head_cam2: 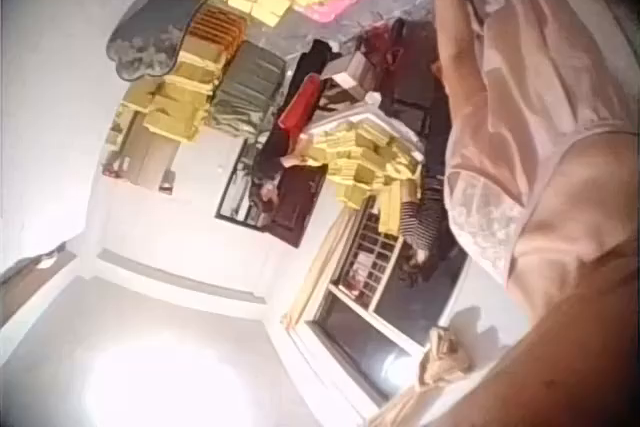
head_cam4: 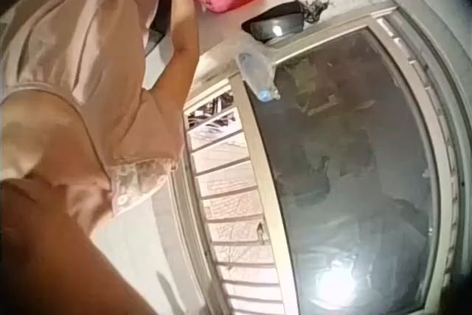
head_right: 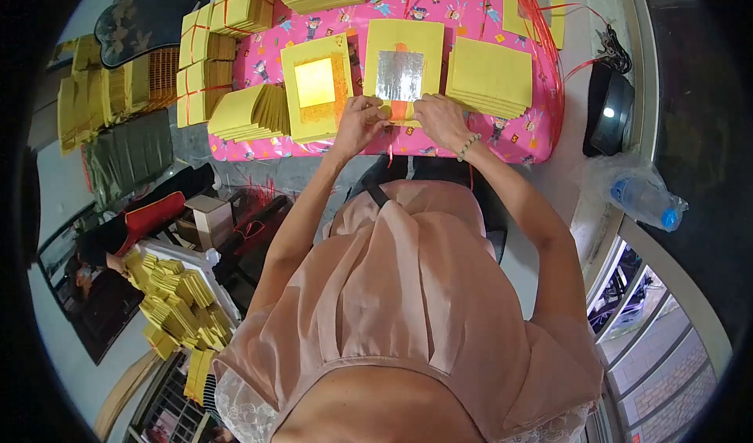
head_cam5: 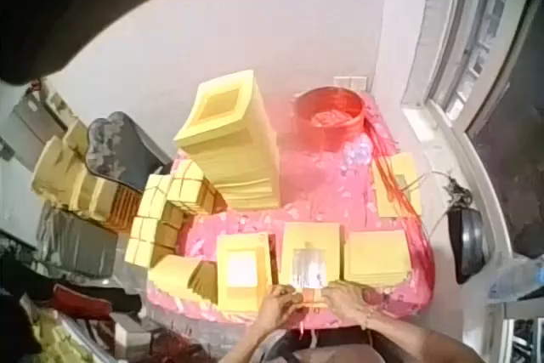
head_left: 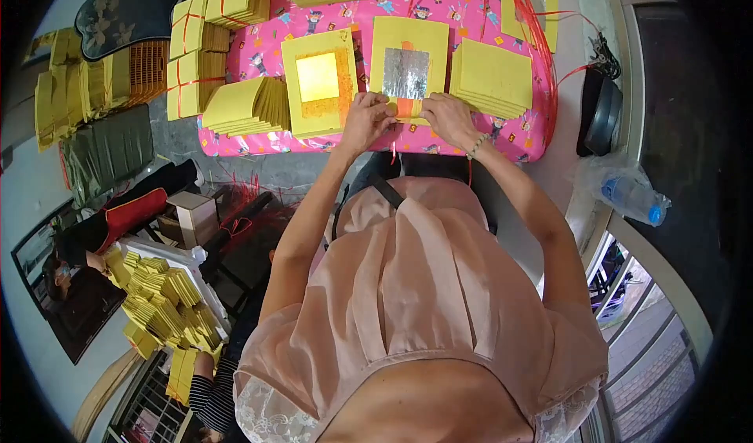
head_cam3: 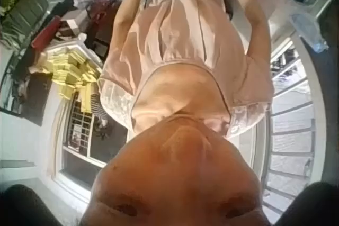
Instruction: Tying bundles of yellow paper with red string.
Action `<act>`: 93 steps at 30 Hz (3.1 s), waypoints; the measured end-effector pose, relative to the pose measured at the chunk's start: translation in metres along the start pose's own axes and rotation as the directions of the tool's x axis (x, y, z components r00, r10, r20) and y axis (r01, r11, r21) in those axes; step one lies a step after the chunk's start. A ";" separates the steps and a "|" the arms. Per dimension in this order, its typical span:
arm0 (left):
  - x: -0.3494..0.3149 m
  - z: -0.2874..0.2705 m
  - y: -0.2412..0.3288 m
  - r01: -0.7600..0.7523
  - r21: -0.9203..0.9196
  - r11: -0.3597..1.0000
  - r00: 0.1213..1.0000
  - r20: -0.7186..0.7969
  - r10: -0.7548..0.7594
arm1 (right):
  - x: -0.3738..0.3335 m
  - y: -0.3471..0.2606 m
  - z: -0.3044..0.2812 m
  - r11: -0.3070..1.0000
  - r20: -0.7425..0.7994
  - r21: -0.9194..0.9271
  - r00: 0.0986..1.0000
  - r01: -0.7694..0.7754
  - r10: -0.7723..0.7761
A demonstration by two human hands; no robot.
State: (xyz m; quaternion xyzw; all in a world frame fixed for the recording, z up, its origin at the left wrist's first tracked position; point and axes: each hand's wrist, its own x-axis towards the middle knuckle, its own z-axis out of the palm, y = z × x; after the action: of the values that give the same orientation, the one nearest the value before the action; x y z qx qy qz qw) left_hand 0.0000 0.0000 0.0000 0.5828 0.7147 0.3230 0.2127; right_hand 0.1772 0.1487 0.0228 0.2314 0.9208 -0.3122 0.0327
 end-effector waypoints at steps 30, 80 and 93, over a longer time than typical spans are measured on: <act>0.024 -0.005 0.045 -0.125 0.233 0.964 0.980 -0.122 0.157 | 0.093 0.006 -0.089 0.978 0.016 -0.190 0.996 -0.087 0.091; 0.082 0.020 -0.005 -0.096 0.346 0.933 0.988 0.150 0.046 | 0.143 0.014 -0.040 0.963 -0.342 -0.216 0.936 -0.161 0.080; 0.082 0.025 -0.009 -0.091 0.348 0.933 0.989 0.142 0.043 | 0.088 -0.003 -0.004 0.938 -0.323 -0.124 0.907 -0.324 0.270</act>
State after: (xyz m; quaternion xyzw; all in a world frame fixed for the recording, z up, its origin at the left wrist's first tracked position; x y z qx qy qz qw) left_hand -0.0083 0.0836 -0.0177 0.6556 0.7252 0.1569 0.1402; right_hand 0.0976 0.1848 0.0102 0.4103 0.8925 -0.1828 -0.0405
